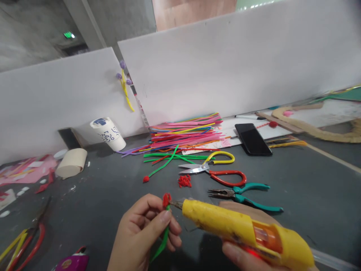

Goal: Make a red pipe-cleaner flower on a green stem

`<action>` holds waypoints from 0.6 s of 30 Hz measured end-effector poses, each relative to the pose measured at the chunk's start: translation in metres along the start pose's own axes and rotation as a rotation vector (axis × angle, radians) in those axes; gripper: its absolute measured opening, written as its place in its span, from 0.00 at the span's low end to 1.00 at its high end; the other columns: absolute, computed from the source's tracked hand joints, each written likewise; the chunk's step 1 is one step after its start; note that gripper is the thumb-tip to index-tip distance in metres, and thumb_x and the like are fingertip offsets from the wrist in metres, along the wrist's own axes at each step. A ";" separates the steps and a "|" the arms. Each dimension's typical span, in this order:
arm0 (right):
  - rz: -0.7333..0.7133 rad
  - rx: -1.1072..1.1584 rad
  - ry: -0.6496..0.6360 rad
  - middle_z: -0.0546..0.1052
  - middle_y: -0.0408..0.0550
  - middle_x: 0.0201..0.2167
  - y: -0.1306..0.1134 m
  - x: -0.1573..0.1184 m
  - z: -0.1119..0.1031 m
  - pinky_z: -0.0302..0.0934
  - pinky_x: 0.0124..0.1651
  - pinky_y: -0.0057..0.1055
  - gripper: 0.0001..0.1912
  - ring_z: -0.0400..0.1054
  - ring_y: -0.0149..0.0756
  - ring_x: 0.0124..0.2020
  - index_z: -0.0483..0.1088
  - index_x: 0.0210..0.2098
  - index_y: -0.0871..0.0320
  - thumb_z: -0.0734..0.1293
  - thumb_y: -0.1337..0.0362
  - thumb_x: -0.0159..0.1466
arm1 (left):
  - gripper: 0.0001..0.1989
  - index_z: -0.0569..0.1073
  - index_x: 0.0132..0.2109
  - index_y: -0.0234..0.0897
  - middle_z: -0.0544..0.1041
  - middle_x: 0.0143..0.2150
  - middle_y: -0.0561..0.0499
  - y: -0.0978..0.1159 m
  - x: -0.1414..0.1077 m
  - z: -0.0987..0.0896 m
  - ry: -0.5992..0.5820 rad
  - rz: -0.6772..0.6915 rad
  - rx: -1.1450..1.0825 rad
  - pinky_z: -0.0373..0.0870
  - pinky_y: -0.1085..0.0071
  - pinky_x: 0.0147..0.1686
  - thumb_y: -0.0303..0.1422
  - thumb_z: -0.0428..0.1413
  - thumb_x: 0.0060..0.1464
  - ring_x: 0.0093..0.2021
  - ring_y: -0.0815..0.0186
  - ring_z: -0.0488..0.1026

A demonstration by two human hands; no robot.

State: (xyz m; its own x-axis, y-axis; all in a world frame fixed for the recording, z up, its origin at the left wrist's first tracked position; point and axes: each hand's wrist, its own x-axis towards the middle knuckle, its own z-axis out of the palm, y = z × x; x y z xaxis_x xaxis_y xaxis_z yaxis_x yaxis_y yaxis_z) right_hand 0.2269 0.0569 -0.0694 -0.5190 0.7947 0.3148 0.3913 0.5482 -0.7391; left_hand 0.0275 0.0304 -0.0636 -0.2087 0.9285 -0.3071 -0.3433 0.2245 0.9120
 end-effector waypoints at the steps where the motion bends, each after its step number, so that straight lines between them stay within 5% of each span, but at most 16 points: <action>1: -0.013 -0.022 0.002 0.74 0.43 0.22 0.000 0.000 -0.001 0.66 0.31 0.29 0.07 0.71 0.37 0.24 0.72 0.25 0.51 0.65 0.64 0.59 | 0.16 0.72 0.25 0.35 0.78 0.17 0.52 0.000 0.000 0.000 0.000 0.000 -0.002 0.67 0.79 0.16 0.36 0.71 0.37 0.15 0.70 0.73; 18: -0.079 -0.065 0.086 0.75 0.44 0.23 0.010 -0.009 0.009 0.67 0.34 0.31 0.08 0.73 0.40 0.27 0.74 0.30 0.47 0.65 0.57 0.63 | 0.16 0.73 0.24 0.35 0.78 0.16 0.52 0.000 0.000 0.000 -0.002 -0.007 -0.013 0.67 0.79 0.16 0.37 0.71 0.36 0.15 0.69 0.73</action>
State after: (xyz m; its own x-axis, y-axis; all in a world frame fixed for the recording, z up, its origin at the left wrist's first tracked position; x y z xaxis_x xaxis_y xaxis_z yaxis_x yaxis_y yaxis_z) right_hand 0.2281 0.0528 -0.0850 -0.4843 0.7661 0.4225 0.4017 0.6238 -0.6705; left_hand 0.0279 0.0308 -0.0640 -0.2046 0.9275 -0.3129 -0.3568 0.2270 0.9062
